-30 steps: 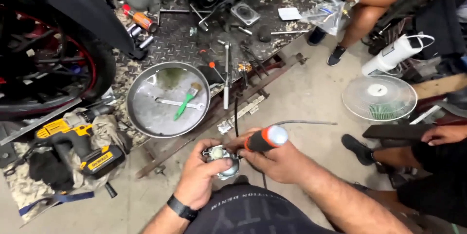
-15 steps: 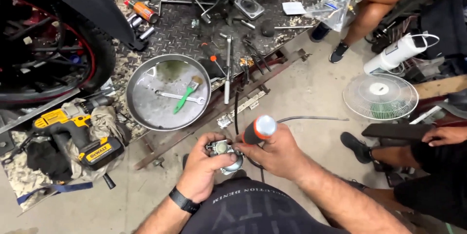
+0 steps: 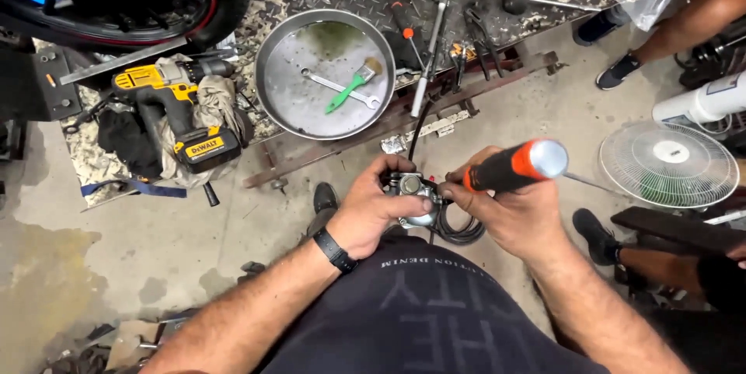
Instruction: Servicing and reassembling a motorcycle carburetor at a repair station.
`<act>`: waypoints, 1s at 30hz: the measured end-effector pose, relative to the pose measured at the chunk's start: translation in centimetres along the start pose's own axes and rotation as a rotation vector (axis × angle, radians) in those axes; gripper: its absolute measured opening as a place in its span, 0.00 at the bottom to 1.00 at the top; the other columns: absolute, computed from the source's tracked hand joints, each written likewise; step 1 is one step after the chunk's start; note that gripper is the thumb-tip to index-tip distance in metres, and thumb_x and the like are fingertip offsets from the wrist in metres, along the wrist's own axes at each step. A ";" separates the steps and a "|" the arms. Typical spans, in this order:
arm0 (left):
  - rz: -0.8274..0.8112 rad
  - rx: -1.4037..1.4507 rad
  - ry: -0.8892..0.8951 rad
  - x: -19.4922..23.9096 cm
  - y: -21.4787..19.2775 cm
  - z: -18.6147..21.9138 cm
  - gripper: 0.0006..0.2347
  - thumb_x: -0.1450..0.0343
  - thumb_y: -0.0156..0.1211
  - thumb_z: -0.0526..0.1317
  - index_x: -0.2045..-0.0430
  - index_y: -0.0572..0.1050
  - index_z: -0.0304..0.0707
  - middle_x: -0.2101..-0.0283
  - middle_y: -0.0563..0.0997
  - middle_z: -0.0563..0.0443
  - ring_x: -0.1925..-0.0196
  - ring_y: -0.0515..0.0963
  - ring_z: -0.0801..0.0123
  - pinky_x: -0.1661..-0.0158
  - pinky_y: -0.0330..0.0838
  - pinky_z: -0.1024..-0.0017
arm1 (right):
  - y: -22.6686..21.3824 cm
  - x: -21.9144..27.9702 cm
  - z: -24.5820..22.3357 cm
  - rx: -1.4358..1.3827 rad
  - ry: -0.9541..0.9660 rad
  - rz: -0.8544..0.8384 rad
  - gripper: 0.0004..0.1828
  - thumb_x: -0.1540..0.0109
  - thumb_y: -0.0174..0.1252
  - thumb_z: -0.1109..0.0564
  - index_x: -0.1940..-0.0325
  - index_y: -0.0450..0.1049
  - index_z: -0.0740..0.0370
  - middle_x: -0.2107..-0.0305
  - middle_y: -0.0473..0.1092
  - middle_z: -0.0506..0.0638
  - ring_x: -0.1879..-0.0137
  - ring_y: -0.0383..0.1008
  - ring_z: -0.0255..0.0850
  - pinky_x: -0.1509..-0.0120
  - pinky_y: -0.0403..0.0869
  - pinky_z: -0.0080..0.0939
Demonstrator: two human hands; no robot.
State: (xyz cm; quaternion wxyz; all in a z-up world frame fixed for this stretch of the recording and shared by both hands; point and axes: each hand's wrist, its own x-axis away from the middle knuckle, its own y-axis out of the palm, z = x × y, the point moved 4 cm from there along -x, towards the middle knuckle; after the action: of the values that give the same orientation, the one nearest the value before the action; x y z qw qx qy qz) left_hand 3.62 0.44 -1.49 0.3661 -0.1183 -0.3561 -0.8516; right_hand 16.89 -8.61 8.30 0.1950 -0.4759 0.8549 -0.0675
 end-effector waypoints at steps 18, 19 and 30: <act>-0.299 0.086 0.239 0.0 2.0 2.0 0.32 0.55 0.77 0.28 0.57 0.70 0.29 0.57 0.76 0.37 0.54 0.76 0.65 0.57 0.77 0.73 | -1.0 4.4 2.5 -0.104 -0.119 0.074 0.14 0.51 0.67 0.64 0.62 0.77 0.70 0.69 0.73 0.61 0.72 0.69 0.36 0.72 0.69 0.35; -0.308 0.079 0.233 0.1 2.3 2.0 0.32 0.55 0.77 0.28 0.57 0.70 0.29 0.57 0.76 0.37 0.54 0.76 0.65 0.57 0.77 0.73 | -1.2 4.3 2.7 -0.103 -0.118 0.086 0.14 0.51 0.67 0.64 0.62 0.77 0.70 0.69 0.73 0.61 0.72 0.69 0.36 0.72 0.69 0.35; -0.415 -0.055 0.164 0.4 3.2 1.2 0.31 0.54 0.78 0.31 0.57 0.71 0.29 0.57 0.76 0.38 0.54 0.76 0.65 0.54 0.75 0.73 | -1.2 3.1 2.5 -0.148 -0.106 0.089 0.03 0.44 0.60 0.65 0.67 0.78 0.67 0.77 0.72 0.56 0.76 0.67 0.36 0.74 0.69 0.34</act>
State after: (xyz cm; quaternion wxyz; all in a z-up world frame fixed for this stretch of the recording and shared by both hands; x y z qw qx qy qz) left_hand 5.48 -0.48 1.22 0.2076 0.0170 -0.3185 -0.9248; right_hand 17.40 -11.74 5.51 0.2069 -0.4535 0.8664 0.0300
